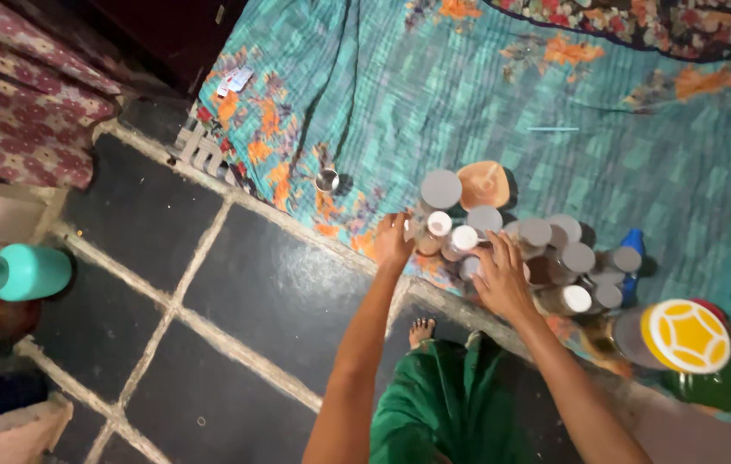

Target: The person repeatedly moves various jars and containers from a wall shelf to a nearby bed and back again. They handle items one by one, including a large container with a pink lid and a green bottle, without any clear sorting or final arrangement.

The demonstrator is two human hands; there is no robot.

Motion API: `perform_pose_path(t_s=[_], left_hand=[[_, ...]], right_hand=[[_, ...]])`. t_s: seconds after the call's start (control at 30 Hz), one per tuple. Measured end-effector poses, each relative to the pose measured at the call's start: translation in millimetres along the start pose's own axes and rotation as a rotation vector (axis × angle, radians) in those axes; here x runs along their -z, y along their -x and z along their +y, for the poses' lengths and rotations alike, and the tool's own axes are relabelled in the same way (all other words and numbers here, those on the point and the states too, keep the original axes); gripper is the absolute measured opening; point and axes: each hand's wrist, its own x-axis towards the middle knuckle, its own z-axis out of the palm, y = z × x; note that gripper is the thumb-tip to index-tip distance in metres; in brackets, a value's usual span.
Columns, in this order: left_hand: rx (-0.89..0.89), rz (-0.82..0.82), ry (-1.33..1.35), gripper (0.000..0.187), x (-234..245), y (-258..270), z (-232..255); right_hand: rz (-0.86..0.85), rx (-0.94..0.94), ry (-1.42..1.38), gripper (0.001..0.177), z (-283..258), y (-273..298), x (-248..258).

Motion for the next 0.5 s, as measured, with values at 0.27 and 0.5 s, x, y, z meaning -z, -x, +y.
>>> perform_pose_path(t_s=[0.27,0.5], left_hand=[[-0.033,-0.037,0.071,0.051,-33,-57,-28],[-0.107,-0.382,0.111,0.052,-64,-72,-57]], right_hand=[[0.026,-0.091,-0.105,0.043,1,-49,-21],[0.035,-0.097,-0.071,0.042,9,-65,-24]])
